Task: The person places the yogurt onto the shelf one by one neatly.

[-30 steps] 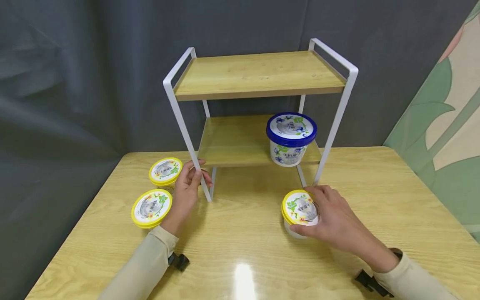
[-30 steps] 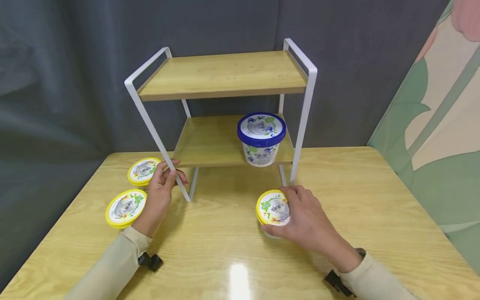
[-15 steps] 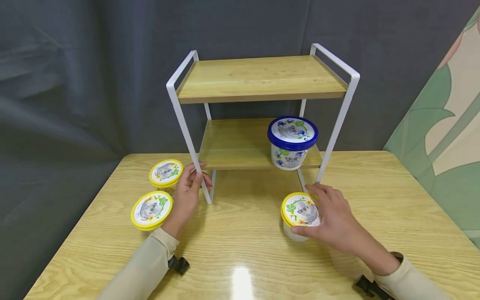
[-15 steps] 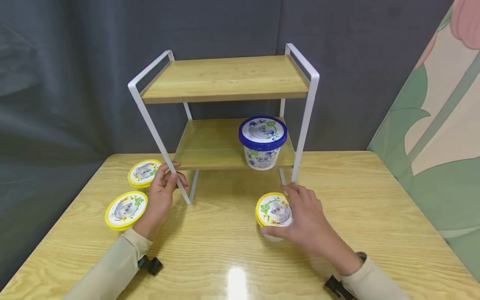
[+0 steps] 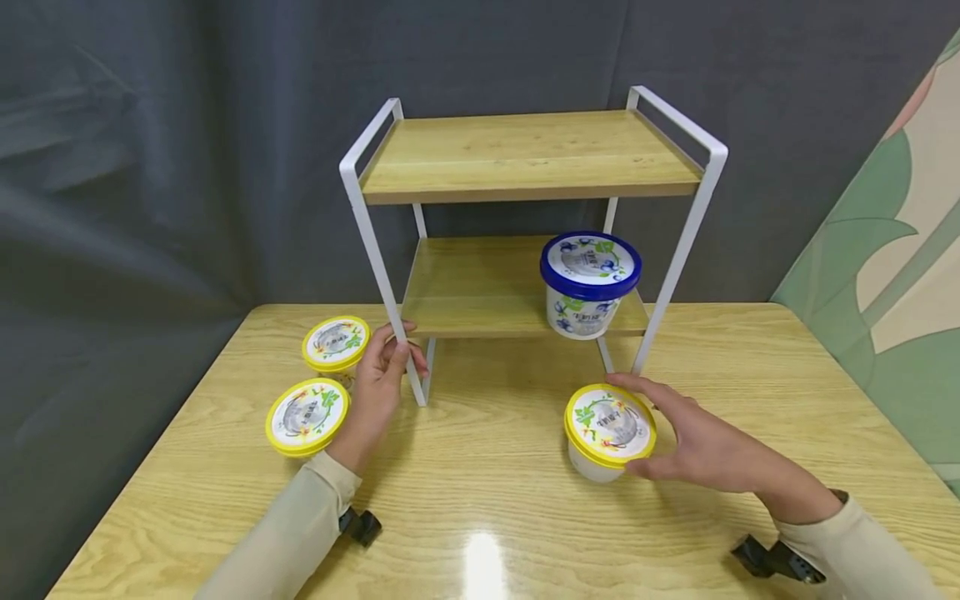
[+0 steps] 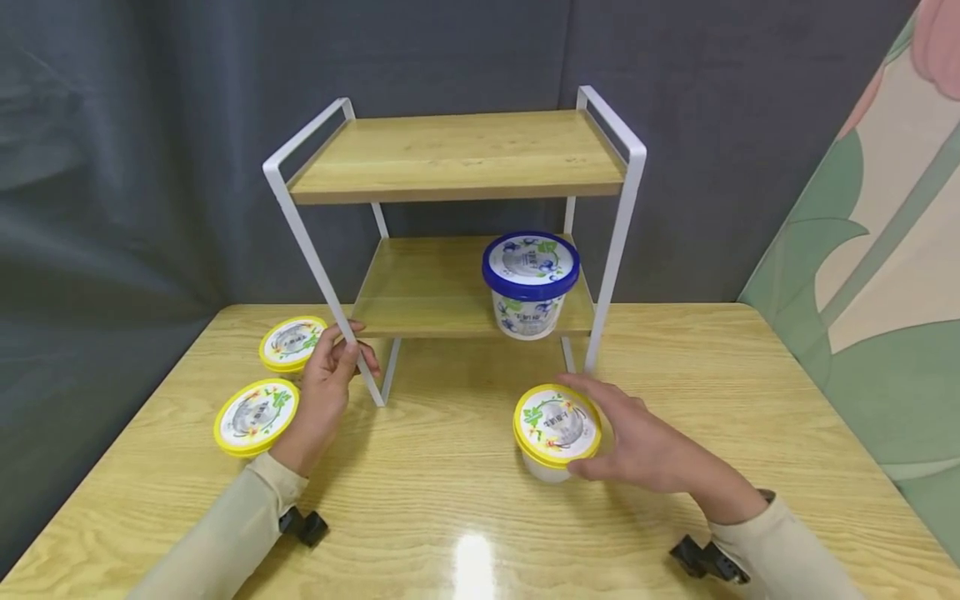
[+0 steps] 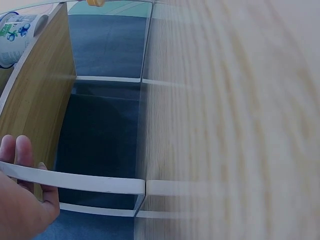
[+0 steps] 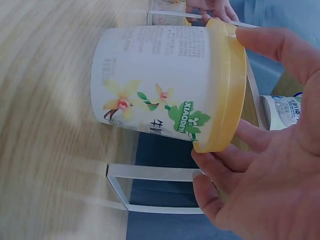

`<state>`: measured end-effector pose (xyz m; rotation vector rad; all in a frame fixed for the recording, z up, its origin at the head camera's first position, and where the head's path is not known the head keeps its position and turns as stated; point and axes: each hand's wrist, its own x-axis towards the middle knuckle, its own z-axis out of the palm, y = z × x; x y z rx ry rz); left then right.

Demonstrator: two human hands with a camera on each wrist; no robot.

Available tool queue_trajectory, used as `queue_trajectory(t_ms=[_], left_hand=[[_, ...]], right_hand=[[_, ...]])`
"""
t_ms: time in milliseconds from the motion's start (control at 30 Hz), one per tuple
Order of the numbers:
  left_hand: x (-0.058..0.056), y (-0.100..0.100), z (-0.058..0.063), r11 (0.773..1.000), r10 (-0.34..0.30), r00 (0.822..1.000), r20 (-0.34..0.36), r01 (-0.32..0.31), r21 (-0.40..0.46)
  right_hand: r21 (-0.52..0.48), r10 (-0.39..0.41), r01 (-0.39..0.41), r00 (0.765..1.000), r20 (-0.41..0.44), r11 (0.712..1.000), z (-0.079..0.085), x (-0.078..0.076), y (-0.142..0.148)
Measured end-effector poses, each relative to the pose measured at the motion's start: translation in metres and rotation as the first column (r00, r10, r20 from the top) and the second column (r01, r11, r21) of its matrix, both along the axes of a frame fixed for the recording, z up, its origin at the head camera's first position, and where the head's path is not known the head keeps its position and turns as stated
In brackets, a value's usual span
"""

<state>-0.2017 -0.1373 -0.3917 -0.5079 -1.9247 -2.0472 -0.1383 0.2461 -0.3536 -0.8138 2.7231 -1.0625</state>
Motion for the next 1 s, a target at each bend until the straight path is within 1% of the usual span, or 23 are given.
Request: queue_trajectory(t_ms=[67, 133, 267, 367, 533, 700, 867, 1000], left_hand=[[0.000, 0.001, 0.001, 1.000, -0.005, 1.000, 0.008, 0.005, -0.001], [0.000, 0.001, 0.001, 1.000, -0.009, 1.000, 0.018, 0.009, -0.005], [0.001, 0.001, 0.002, 1.000, -0.009, 0.999, 0.032, 0.010, -0.016], [0.001, 0.002, 0.003, 1.000, -0.007, 0.999, 0.041, 0.007, -0.016], [0.001, 0.002, 0.004, 1.000, -0.003, 0.999, 0.049, 0.004, -0.020], [0.001, 0.002, 0.003, 1.000, 0.004, 0.999, 0.052, -0.003, -0.023], [0.001, 0.001, 0.003, 1.000, 0.013, 0.998, 0.056, -0.012, -0.019], [0.002, 0.001, 0.002, 0.999, 0.022, 0.998, 0.056, -0.021, -0.027]], right_hand=[[-0.020, 0.006, -0.006, 1.000, 0.025, 1.000, -0.002, -0.001, 0.000], [-0.033, 0.010, -0.009, 1.000, 0.029, 0.999, -0.003, -0.001, 0.000], [-0.052, 0.002, -0.003, 1.000, -0.009, 0.999, -0.005, -0.001, -0.001], [-0.053, -0.020, 0.018, 0.999, -0.034, 0.998, -0.006, 0.000, -0.003], [-0.021, -0.088, 0.087, 0.993, -0.075, 0.996, -0.010, 0.004, -0.010], [0.002, -0.179, 0.180, 0.977, -0.119, 0.984, -0.015, 0.008, -0.020], [0.010, -0.258, 0.261, 0.958, -0.126, 0.965, -0.019, 0.011, -0.029], [0.017, -0.306, 0.309, 0.947, -0.101, 0.951, -0.020, 0.012, -0.033]])
